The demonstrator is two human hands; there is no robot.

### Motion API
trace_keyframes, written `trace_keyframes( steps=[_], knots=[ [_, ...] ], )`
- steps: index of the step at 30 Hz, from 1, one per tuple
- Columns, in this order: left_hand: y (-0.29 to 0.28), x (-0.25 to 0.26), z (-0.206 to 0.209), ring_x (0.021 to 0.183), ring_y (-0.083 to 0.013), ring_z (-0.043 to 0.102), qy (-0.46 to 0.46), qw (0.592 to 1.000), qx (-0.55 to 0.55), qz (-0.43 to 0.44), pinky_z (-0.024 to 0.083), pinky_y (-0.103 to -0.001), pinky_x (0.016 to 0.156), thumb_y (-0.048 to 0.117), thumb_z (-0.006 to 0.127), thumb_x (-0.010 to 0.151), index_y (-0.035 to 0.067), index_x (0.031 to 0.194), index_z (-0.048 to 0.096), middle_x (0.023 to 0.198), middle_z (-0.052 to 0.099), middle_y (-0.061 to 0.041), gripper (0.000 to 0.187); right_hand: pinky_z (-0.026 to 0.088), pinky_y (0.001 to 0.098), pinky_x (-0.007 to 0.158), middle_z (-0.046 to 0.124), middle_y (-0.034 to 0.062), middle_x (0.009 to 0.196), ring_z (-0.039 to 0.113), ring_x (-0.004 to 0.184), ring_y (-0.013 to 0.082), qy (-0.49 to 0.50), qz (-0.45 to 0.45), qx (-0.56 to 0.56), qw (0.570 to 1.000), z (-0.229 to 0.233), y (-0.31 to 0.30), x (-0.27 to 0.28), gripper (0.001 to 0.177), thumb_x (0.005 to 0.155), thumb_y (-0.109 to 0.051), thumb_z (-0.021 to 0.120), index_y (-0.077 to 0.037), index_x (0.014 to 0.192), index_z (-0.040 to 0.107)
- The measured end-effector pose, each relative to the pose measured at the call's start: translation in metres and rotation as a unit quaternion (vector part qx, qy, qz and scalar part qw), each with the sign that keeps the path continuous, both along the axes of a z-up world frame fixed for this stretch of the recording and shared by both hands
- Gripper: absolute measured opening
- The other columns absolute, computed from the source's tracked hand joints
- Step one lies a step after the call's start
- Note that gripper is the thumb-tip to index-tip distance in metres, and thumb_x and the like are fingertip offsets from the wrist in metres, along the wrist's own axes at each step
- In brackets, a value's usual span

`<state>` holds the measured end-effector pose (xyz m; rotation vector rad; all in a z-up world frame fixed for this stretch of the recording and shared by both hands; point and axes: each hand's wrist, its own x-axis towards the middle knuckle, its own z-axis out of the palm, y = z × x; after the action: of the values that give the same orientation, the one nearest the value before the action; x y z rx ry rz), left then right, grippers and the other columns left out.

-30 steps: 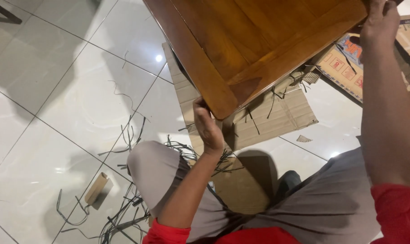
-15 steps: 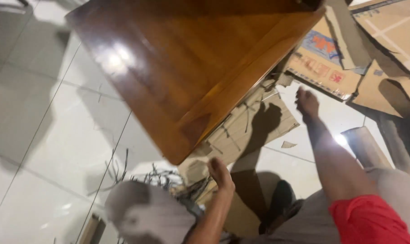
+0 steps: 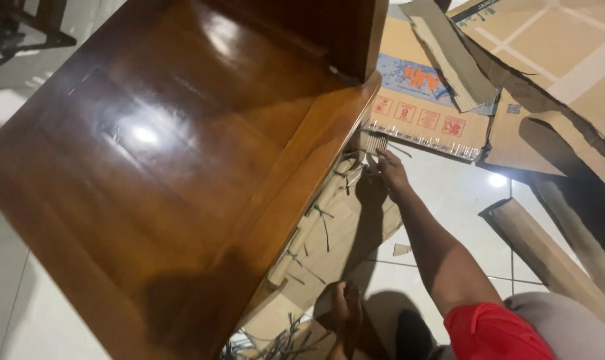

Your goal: Wrapping the legs of a wooden stool with thin black strips

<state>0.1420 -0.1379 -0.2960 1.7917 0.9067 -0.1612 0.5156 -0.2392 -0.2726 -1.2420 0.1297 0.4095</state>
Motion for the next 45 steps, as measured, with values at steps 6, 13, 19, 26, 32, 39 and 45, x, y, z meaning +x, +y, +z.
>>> trace_keyframes(
  steps=[6, 13, 19, 26, 32, 39, 45],
  knots=[
    [0.004, 0.006, 0.011, 0.08, -0.0188, 0.057, 0.049, 0.995, -0.061, 0.065, 0.051, -0.035, 0.078, 0.047, 0.059, 0.095, 0.006, 0.097, 0.064, 0.087, 0.064, -0.006, 0.041, 0.049, 0.0274, 0.051, 0.053, 0.0087, 0.094, 0.052, 0.066, 0.0153, 0.16, -0.14, -0.031, 0.977, 0.018, 0.031, 0.024, 0.02, 0.109, -0.02, 0.044, -0.006, 0.113, 0.057],
    [0.007, -0.007, 0.033, 0.097, -0.0191, 0.07, 0.039, 0.984, -0.127, 0.117, 0.054, -0.032, 0.091, 0.039, 0.063, 0.091, 0.006, 0.111, 0.073, 0.104, 0.078, -0.007, 0.04, 0.057, 0.0276, 0.076, 0.063, 0.0016, 0.094, 0.057, 0.078, 0.0102, 0.141, -0.321, -0.148, 0.925, 0.001, -0.037, 0.01, 0.025, 0.111, -0.026, 0.041, -0.015, 0.097, 0.059],
    [-0.011, -0.022, 0.035, 0.108, -0.02, 0.071, 0.038, 0.984, -0.149, 0.093, 0.055, -0.034, 0.092, 0.047, 0.055, 0.096, 0.015, 0.126, 0.068, 0.122, 0.074, -0.005, 0.045, 0.056, 0.0356, 0.075, 0.071, 0.0096, 0.086, 0.064, 0.076, 0.0192, 0.138, -0.316, -0.403, 0.848, 0.025, -0.054, -0.09, 0.027, 0.101, -0.025, 0.057, -0.006, 0.095, 0.075],
    [-0.013, -0.025, 0.128, 0.115, -0.0194, 0.066, -0.029, 0.967, -0.219, 0.124, 0.05, -0.035, 0.101, 0.038, 0.056, 0.099, 0.012, 0.119, 0.069, 0.123, 0.072, -0.005, 0.036, 0.055, 0.0405, 0.082, 0.062, 0.0131, 0.106, 0.061, 0.092, 0.0236, 0.12, -0.276, -0.335, 0.893, 0.073, -0.02, -0.232, 0.025, 0.095, -0.019, 0.069, -0.008, 0.113, 0.055],
    [-0.009, -0.03, 0.127, 0.116, -0.0265, 0.066, -0.161, 0.966, -0.148, 0.136, 0.051, -0.046, 0.103, 0.04, 0.078, 0.092, 0.01, 0.117, 0.066, 0.115, 0.07, -0.013, 0.04, 0.047, 0.0361, 0.08, 0.064, 0.0107, 0.086, 0.068, 0.08, 0.0244, 0.019, -0.278, -0.265, 0.923, 0.12, 0.029, -0.345, 0.053, 0.083, -0.011, 0.072, -0.016, 0.134, 0.054],
    [0.025, -0.034, 0.181, 0.129, -0.0347, 0.058, -0.236, 0.944, -0.16, 0.168, 0.051, -0.054, 0.103, 0.047, 0.075, 0.095, 0.02, 0.14, 0.056, 0.134, 0.056, -0.02, 0.056, 0.058, 0.0406, 0.083, 0.068, 0.0188, 0.123, 0.07, 0.089, 0.0242, -0.087, -0.169, -0.18, 0.965, 0.198, 0.063, -0.422, 0.048, 0.093, -0.006, 0.049, -0.015, 0.138, 0.06],
    [0.036, -0.041, 0.194, 0.114, -0.0246, 0.059, -0.347, 0.894, -0.188, 0.212, 0.054, -0.048, 0.1, 0.047, 0.067, 0.103, 0.008, 0.143, 0.056, 0.124, 0.063, -0.019, 0.057, 0.062, 0.0444, 0.078, 0.073, 0.0156, 0.121, 0.075, 0.091, 0.0291, -0.206, -0.162, -0.222, 0.939, 0.244, 0.086, -0.419, 0.031, 0.102, -0.02, 0.06, -0.009, 0.131, 0.066]
  ],
)
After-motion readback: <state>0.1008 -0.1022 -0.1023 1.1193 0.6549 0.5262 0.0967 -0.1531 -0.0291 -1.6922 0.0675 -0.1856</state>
